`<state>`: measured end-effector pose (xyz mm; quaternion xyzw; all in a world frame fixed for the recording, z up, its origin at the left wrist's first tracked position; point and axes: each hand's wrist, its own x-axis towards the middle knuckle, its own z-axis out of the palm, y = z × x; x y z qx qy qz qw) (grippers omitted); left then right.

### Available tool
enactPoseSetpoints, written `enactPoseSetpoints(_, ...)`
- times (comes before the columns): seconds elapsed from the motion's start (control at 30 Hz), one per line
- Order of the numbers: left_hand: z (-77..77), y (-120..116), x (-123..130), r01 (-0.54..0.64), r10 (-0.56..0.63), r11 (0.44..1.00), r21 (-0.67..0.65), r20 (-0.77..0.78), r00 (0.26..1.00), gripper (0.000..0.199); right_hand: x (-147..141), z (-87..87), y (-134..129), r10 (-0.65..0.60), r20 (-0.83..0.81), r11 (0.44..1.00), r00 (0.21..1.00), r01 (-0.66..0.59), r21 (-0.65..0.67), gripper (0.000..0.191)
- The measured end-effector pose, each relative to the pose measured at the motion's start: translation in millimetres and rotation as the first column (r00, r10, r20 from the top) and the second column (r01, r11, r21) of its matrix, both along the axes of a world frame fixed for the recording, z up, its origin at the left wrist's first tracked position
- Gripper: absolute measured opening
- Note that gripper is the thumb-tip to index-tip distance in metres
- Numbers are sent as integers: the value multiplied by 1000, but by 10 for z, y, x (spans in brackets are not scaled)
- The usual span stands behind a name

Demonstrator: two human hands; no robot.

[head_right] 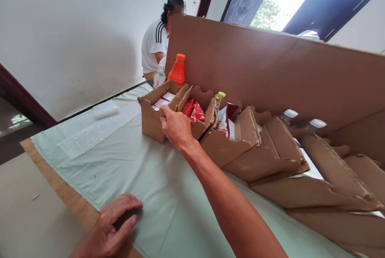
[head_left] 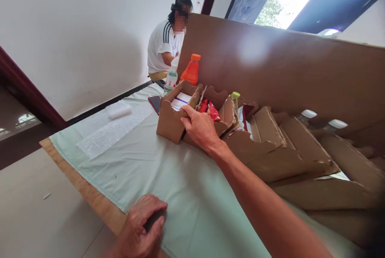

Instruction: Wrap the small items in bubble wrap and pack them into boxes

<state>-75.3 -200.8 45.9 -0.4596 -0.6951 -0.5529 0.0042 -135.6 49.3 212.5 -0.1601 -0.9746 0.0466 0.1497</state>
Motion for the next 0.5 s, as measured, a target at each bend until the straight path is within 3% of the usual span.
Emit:
enactPoseSetpoints(0.13, -94, -22, 8, -47, 46, 999, 6, 111, 993, 18, 47, -31, -95, 77, -1, 996, 997, -77, 43, 21)
enactPoseSetpoints(0.23, -190, -131, 32, -214, 211, 977, 1, 147, 966, 21, 307, -28, -236, 168, 14, 984, 986, -169, 49, 19)
enactPoseSetpoints(0.33, -213, -345, 62, -418, 409, 908, -18, 254, 877, 34, 789, -35, -359, 310, 17, 950, 951, -310, 33, 21)
enactPoseSetpoints(0.4, -166, -494, 63, -485, 479, 871, -80, 360, 800, 45, 1197, -65, -372, 402, -60, 914, 914, -404, -30, 25)
enactPoseSetpoints(0.47, -91, -587, 39, -485, 491, 865, -130, 428, 759, 56, 1615, -115, -302, 389, -197, 893, 900, -421, -161, 25)
enactPoseSetpoints(0.5, -56, -602, 20, -463, 469, 877, -129, 442, 765, 61, 1814, -150, -239, 323, -261, 887, 910, -387, -253, 23)
